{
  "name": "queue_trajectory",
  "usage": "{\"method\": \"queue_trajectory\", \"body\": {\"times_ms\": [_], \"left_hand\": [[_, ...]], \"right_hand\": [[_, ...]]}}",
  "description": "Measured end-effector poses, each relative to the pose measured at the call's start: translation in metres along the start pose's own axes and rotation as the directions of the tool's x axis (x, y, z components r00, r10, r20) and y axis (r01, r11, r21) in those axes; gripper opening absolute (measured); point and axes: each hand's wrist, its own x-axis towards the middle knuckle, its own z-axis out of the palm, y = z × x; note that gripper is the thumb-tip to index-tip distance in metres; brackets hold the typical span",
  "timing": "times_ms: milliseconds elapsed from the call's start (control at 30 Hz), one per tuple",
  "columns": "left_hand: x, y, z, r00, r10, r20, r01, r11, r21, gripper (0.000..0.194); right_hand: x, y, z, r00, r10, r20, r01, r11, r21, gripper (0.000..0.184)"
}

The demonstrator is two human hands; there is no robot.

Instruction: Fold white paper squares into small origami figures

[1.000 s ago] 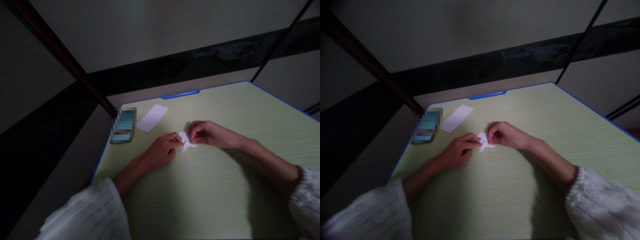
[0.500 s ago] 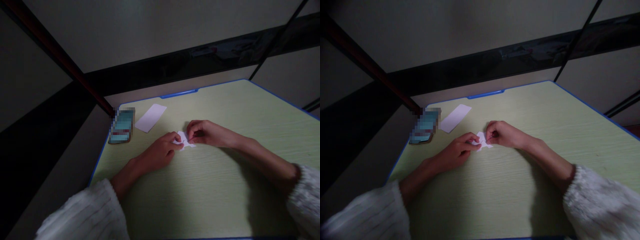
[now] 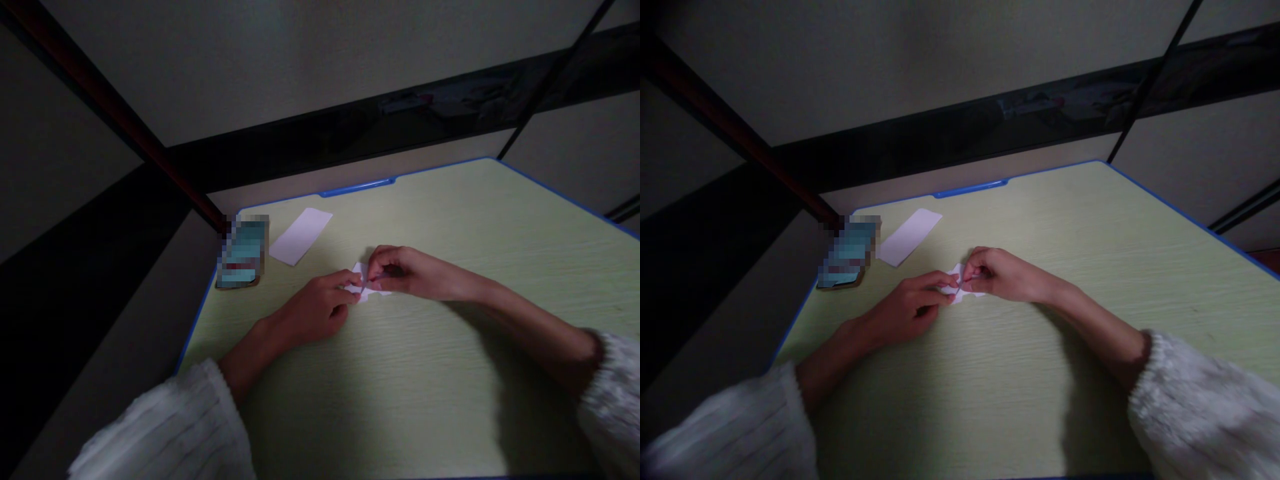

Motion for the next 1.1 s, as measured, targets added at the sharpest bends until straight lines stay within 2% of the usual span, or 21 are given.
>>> {"method": "queue_trajectory", "body": {"times_ms": [200,333,500,667,933,1033,1100], "left_hand": [[0.001,-0.002,0.002,1.0,-0.007,-0.029,0.006,0.999,-0.049,0.032],[0.002,-0.001,0.0,1.0,-0.006,0.013,0.007,0.998,-0.056,0.029],[0.005,0.003,-0.004,0.993,-0.038,0.111,0.038,0.999,0.002,0.025],[0.005,0.004,-0.004,0.987,-0.055,0.15,0.047,0.997,0.054,0.024],[0.004,0.003,-0.002,0.983,0.006,0.184,-0.04,0.982,0.185,0.022],[0.004,0.003,-0.002,0.984,0.018,0.176,-0.052,0.98,0.194,0.022],[0.003,0.001,-0.002,0.991,0.026,0.128,-0.043,0.991,0.128,0.023]], "right_hand": [[0.001,-0.002,0.01,0.998,-0.02,-0.056,0.016,0.998,-0.063,0.009],[0.002,-0.001,0.011,0.997,-0.03,-0.064,0.023,0.994,-0.105,0.009],[0.002,-0.003,0.012,0.997,-0.024,-0.073,0.014,0.991,-0.132,0.008],[0.003,-0.004,0.013,0.996,-0.012,-0.093,-0.003,0.987,-0.162,0.006],[0.004,-0.006,0.016,0.987,-0.016,-0.163,-0.027,0.965,-0.261,0.01],[0.005,-0.006,0.016,0.982,0.015,-0.187,-0.069,0.956,-0.285,0.011],[0.005,-0.005,0.016,0.979,0.037,-0.199,-0.096,0.951,-0.294,0.011]]}}
